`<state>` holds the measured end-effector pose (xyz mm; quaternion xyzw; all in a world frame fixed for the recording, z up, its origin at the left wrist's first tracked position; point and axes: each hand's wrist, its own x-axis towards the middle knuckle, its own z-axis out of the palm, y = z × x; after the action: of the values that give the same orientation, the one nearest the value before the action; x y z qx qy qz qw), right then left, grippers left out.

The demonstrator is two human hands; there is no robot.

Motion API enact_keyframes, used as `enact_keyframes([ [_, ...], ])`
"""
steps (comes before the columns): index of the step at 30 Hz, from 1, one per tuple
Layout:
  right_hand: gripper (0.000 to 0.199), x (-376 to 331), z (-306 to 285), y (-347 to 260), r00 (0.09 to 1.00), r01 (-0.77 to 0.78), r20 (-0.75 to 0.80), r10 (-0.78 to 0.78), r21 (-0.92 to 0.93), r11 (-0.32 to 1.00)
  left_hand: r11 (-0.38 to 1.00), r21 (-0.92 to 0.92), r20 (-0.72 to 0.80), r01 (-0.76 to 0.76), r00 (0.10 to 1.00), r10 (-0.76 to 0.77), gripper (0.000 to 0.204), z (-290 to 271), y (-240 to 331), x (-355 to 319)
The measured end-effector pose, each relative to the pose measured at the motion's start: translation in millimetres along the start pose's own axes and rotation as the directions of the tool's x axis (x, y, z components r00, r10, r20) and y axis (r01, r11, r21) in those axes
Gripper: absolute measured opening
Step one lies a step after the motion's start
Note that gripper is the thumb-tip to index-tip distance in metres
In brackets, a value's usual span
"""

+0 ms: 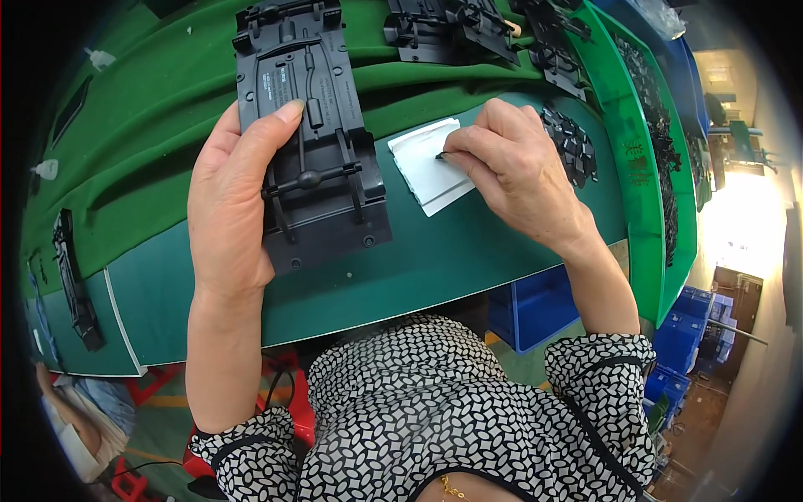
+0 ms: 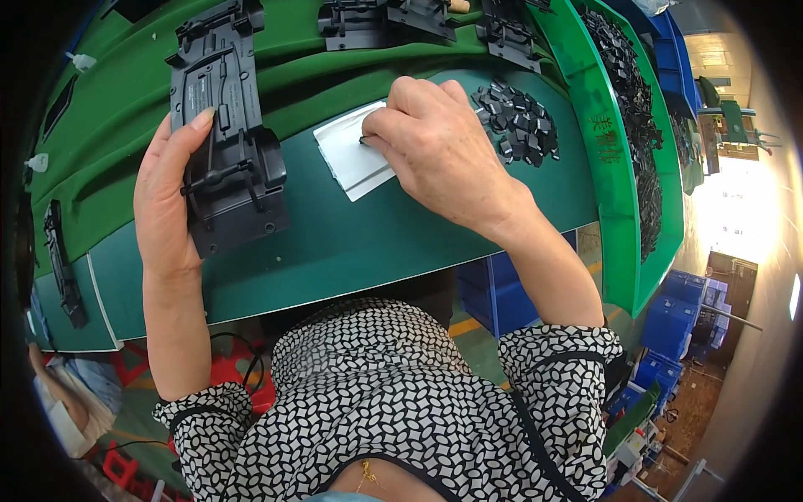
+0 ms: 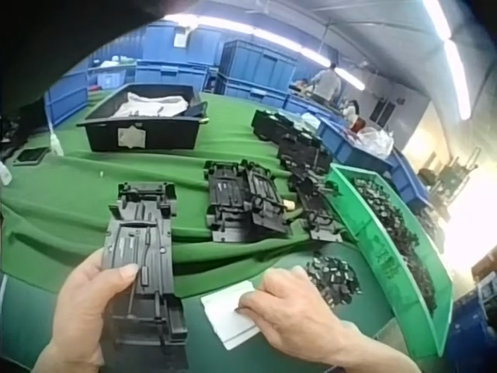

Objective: Assembling small plastic components onto a toy car chassis using glue and manual dexterity at a factory workstation.

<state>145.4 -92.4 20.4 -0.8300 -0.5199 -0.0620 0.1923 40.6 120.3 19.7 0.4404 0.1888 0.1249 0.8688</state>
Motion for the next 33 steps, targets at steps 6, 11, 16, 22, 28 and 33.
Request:
enact_keyframes([
  [6, 0.007, -1.0, -0.1, 0.8, 1.0, -0.002, 0.005, 0.002, -0.016, 1.0, 1.0, 0.004, 0.011, -0.005, 1.0, 0.005, 0.019, -0.3, 0.2, -0.7],
  [11, 0.008, -3.4, -4.4, -2.5, 0.997, -0.048, -0.061, 0.049, 0.015, 0.999, 1.0, 0.0, 0.013, -0.012, 1.0, 0.012, 0.019, -0.3, -0.2, 0.1],
  [16, 0.01, -14.9, 7.0, -4.0, 0.919, -0.284, -0.137, 0.369, 0.416, 0.864, 1.0, 0.0, -0.011, 0.009, 1.0, -0.009, 0.019, 2.6, 0.9, 0.5],
  [22, 0.013, -21.4, 19.0, 0.0, 0.891, -0.343, -0.128, 0.435, 0.437, 0.831, 1.0, -0.004, 0.011, 0.001, 1.0, -0.001, 0.018, -0.3, -0.6, 0.1],
  [28, 0.013, -21.0, 20.1, -0.1, 0.891, -0.352, -0.132, 0.435, 0.406, 0.843, 1.0, -0.007, 0.02, 0.008, 1.0, -0.007, 0.017, 0.6, -0.2, 2.2],
  [33, 0.013, -22.5, 22.3, -0.2, 0.888, -0.346, -0.146, 0.437, 0.413, 0.842, 1.0, -0.008, 0.017, 0.007, 1.0, -0.007, 0.017, 0.8, -0.2, 0.9],
])
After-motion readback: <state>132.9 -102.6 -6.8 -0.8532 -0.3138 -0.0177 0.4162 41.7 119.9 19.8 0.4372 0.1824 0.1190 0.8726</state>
